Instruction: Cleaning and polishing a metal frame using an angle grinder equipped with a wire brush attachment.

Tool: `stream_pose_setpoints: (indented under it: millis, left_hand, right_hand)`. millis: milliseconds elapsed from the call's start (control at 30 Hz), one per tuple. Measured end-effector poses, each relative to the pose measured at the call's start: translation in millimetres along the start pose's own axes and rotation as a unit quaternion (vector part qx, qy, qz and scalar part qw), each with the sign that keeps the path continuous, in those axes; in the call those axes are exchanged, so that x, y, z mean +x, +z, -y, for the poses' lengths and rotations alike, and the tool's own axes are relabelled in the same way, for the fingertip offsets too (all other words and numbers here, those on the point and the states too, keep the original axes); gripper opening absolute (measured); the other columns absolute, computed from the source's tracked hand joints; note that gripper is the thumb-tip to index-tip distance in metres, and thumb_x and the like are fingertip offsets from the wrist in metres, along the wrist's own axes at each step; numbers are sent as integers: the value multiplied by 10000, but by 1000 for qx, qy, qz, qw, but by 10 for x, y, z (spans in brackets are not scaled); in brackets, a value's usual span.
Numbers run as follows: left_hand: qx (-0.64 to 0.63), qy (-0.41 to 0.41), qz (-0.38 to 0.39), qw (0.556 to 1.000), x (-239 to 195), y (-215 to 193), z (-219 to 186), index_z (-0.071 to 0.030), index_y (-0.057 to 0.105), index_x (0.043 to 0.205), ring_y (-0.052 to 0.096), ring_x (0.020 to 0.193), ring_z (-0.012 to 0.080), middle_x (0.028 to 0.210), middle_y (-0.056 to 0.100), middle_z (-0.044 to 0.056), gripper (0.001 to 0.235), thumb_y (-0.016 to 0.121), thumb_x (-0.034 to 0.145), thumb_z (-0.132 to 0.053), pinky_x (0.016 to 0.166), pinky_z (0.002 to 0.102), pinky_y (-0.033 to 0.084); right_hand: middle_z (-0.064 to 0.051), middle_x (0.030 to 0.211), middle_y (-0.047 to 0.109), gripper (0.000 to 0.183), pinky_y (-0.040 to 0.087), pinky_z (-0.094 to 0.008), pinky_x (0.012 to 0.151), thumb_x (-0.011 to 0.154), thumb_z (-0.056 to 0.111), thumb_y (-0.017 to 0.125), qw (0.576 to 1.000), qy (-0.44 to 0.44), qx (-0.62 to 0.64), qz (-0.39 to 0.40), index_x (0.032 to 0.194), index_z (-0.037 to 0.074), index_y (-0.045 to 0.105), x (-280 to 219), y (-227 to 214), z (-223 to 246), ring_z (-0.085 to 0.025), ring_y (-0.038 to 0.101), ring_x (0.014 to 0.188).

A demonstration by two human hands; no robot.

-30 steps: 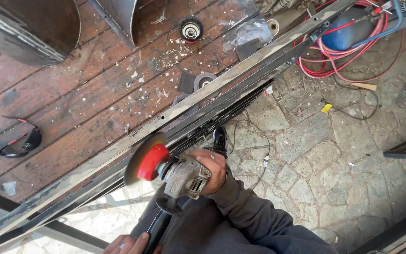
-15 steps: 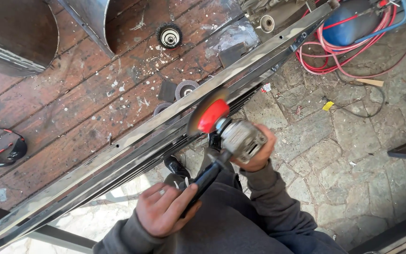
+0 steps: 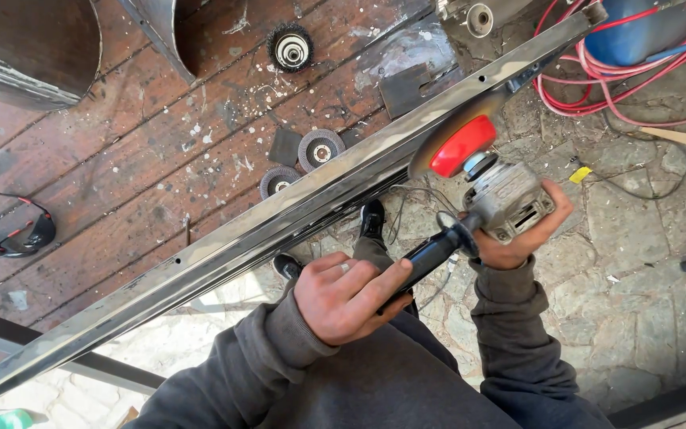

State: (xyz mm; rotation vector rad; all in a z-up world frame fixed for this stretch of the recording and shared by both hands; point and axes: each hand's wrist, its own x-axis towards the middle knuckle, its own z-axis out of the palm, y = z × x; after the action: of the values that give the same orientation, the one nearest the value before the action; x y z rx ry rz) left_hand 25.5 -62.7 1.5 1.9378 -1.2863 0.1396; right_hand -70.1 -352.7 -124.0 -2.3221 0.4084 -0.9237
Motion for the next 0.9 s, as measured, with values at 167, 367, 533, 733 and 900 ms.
stream_pose_setpoints:
  millis: [167, 367, 533, 733, 900]
  left_hand:
    - [-12, -9, -17, 1000, -641, -315, 2, -20, 651, 1285, 543, 591, 194, 744, 519, 21, 561, 894, 820, -219, 550, 341, 462]
    - [9, -22, -59, 998, -1869, -1069, 6, -3, 650, 1228, 559, 601, 192, 759, 558, 23, 532, 890, 794, -193, 560, 338, 466]
    - [78, -50, -41, 995, -3030, -1827, -123, 17, 677, 1158, 542, 556, 195, 694, 527, 32, 493, 904, 781, -205, 527, 346, 469]
    - [82, -180, -20, 980, -4207, -2006, -502, 20, 666, 1090, 596, 579, 228, 693, 564, 55, 442, 870, 769, -205, 562, 362, 525]
    - [103, -239, -88, 961, -4722, -2009, -722, 57, 617, 1077, 625, 628, 210, 743, 620, 53, 427, 862, 808, -167, 613, 356, 526]
  right_hand:
    - [-137, 1299, 429, 966, 440, -389, 1059, 740, 356, 953, 999, -34, 17, 15, 1427, -13, 384, -358, 253, 486, -247, 496, 1194]
    - [-156, 1302, 470, 986, 515, -392, 989, 730, 377, 967, 991, -110, 68, 17, 1403, -5, 356, -1002, 737, 1639, -278, 590, 1147]
    - [-192, 1260, 480, 1018, 553, -414, 944, 698, 426, 940, 982, -137, 126, 27, 1397, 21, 320, -1905, 1338, 2476, -299, 623, 1073]
    - [-257, 1398, 613, 596, 711, -398, 832, 1026, 240, 768, 892, -74, 397, 202, 1420, 119, 338, -2760, 1934, 2730, -335, 760, 1069]
    - [-241, 1091, 656, 754, 663, -478, 759, 832, 358, 856, 853, -283, 377, 221, 1294, 48, 348, -2324, 2038, 3727, -336, 742, 910]
